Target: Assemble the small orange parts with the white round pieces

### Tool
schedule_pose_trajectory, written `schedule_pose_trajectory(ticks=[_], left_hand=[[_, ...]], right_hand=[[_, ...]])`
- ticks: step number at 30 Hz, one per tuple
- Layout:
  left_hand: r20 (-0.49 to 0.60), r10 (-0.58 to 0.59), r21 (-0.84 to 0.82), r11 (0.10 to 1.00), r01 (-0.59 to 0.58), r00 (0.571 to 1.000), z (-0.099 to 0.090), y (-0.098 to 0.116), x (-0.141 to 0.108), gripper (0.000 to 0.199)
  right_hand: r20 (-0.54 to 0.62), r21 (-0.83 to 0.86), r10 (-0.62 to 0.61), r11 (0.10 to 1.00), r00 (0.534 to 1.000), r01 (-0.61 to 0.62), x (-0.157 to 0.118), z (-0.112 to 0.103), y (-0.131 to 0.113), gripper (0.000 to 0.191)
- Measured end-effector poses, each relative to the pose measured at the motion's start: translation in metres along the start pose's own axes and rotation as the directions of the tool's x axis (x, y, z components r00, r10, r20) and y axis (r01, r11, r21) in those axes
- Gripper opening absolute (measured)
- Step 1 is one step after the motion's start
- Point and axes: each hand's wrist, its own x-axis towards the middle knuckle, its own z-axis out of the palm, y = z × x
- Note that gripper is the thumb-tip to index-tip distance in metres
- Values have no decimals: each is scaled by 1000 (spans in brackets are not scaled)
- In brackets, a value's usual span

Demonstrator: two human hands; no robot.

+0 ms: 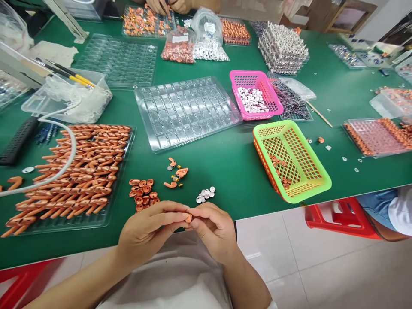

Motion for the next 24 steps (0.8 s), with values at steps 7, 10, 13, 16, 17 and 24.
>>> schedule_pose_trajectory(ticks=[7,10,13,16,17,24], left_hand=[[-11,-4,-6,1000,4,1000,1,0,0,17],[-8,-12,-1,1000,12,1000,1,0,-1,18],[-2,-14,-5,1000,14,1000,0,0,-1,18],[-6,-21,1,1000,21,1000,-1,0,-1,17],[-10,-20,1,1000,20,1000,-1,0,-1,17],[-21,23,2,1000,-23,1000,-2,-1,0,14]], right_hand=[[12,-52,-31,998,999,32,1,-1,0,33],[14,-74,-44,996,999,45,1,-1,0,33],[19,-99,-46,994,999,47,1,-1,1,34],[32,-149,-67,986,997,71,-1,-3,3,38],[37,-170,-79,982,996,84,-1,-3,3,40],[112,-290,-106,948,988,134,0,-6,-1,44]])
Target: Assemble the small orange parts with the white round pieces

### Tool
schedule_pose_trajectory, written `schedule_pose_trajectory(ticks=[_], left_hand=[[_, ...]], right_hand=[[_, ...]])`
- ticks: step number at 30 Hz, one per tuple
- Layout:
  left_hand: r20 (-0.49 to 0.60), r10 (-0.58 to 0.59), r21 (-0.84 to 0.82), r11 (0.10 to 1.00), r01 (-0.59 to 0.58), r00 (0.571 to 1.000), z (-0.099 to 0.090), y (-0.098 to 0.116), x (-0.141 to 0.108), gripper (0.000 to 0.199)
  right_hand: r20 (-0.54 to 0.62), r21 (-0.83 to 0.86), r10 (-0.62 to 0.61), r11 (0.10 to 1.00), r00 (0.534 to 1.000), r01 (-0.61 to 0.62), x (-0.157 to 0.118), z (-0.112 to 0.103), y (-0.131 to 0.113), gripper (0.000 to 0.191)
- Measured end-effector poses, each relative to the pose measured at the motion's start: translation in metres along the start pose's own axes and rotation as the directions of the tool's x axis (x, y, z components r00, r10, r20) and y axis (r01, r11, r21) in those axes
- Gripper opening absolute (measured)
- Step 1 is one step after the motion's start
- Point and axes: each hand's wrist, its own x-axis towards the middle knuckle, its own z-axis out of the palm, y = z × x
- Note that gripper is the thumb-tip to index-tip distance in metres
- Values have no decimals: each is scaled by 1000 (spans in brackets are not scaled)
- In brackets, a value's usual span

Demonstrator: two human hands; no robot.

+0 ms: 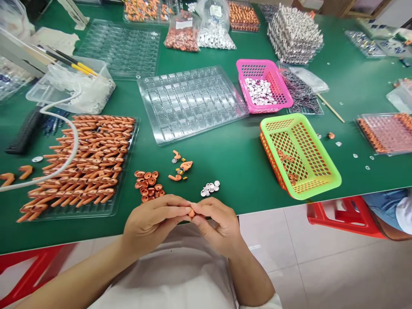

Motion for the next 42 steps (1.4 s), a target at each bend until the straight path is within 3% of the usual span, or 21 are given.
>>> schedule_pose_trajectory(ticks=[11,25,31,42], left_hand=[[23,25,50,998,-26,999,0,-1,-5,26],[62,98,105,989,-105,993,0,-4,-12,35],[1,86,134,987,-86,996,2,-3,-15,36],[-41,75,120,990,-69,996,7,4,-19,42]], right_hand=[[2,-20,68,997,998,-68,1,0,0,34],[-89,-142,4,990,996,-17,-1,12,-5,32],[-95,-146,39,988,995,-53,2,18,-10,26],[-105,-196,-9,980,994,-12,5,20,-12,26]])
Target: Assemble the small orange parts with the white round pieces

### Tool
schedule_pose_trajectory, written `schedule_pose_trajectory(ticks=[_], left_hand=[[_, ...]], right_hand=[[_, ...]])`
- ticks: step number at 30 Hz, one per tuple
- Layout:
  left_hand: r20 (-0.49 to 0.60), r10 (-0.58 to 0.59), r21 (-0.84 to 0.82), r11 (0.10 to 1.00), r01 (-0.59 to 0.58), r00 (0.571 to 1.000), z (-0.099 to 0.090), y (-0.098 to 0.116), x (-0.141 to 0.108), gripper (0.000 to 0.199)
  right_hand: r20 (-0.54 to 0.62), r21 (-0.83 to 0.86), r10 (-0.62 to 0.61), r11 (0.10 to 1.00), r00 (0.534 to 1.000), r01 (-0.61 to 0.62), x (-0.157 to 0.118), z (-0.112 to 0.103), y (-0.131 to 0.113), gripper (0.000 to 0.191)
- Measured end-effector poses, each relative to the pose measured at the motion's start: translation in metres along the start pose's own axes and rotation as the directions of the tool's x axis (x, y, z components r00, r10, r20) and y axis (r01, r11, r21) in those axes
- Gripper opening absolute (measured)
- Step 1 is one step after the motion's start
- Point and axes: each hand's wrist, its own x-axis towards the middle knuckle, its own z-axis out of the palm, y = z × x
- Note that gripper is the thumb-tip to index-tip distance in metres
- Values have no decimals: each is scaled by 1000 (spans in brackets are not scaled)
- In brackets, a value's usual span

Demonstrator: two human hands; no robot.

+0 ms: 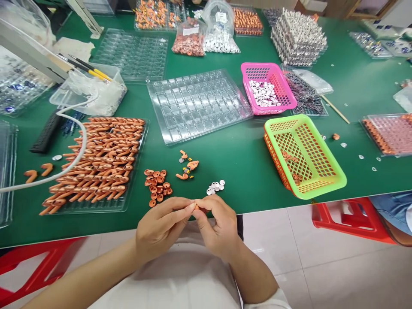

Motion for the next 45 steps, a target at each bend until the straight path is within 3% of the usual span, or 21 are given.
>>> schedule_pose_trajectory(ticks=[6,8,10,12,14,16,19,21,23,26,30,39,45], left_hand=[[-66,-105,-56,993,102,992,0,7,7,28],[-36,-158,-124,980,153,987,-3,7,8,26],[35,-283,-222,933,283,959,-5,6,9,23],[141,-460,-340,809,479,877,-9,5,12,19],[256,-606,-446,617,648,753,-13,3,16,21],[410,-677,-509,387,769,612,-17,0,21,24],[689,-593,-493,36,869,416,-21,-6,28,27],[804,-481,-458,-124,880,350,-22,-11,29,29],[860,-403,-425,-223,877,313,-21,-16,29,31],[893,-344,-396,-295,869,290,-19,-20,29,31],[902,-295,-403,-312,860,315,-18,-23,30,25],[855,-373,-467,-248,849,361,-19,-21,30,17],[852,-378,-474,-261,841,362,-19,-19,30,19]], right_hand=[[18,-146,-80,986,997,82,1,-1,2,24],[37,-188,-114,975,993,119,2,-2,3,24],[58,-212,-132,967,990,141,3,-4,3,24],[71,-230,-153,959,986,165,3,-7,3,25],[74,-253,-191,946,979,203,5,-10,3,26],[83,-271,-248,926,965,262,6,-13,2,27],[141,-250,-358,889,923,383,10,-17,2,29],[202,-225,-419,860,885,458,13,-19,3,32],[263,-213,-448,837,854,505,16,-22,3,35],[336,-198,-466,815,818,545,21,-25,0,39],[394,-140,-471,818,789,558,27,-28,-6,47],[398,-61,-365,905,842,421,26,-32,-5,53],[396,-77,-332,917,856,391,23,-35,0,53]])
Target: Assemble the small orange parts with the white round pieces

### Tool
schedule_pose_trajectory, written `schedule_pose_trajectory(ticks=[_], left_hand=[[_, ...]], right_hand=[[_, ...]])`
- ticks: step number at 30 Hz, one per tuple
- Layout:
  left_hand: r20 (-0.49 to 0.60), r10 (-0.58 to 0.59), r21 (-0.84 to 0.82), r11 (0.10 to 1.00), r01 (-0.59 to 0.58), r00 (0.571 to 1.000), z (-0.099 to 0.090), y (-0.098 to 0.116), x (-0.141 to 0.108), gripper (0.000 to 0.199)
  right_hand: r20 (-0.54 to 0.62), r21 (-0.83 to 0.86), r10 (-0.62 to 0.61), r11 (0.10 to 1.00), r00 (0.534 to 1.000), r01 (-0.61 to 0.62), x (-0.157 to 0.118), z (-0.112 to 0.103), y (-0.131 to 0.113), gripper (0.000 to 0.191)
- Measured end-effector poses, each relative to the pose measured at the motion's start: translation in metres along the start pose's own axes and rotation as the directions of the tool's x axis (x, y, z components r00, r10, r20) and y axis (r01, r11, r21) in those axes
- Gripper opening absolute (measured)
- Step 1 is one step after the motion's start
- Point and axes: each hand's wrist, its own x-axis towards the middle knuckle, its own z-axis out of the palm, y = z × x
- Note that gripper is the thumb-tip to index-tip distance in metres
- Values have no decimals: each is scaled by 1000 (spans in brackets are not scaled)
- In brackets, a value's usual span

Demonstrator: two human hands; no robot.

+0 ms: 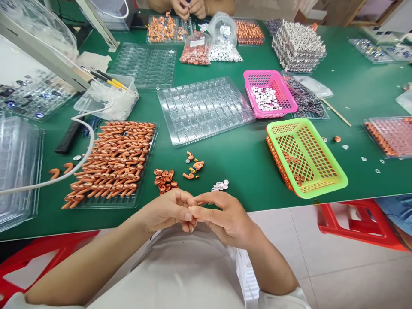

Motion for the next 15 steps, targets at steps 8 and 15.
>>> schedule_pose_trajectory(ticks=[8,15], left_hand=[[-32,50,-13,999,-50,998,5,0,0,26],[-66,81,-4,997,-81,995,7,-1,1,24]], right_hand=[[4,127,31,991,1000,-31,0,1,2,57],[-10,216,28,976,1000,-25,3,1,3,53]])
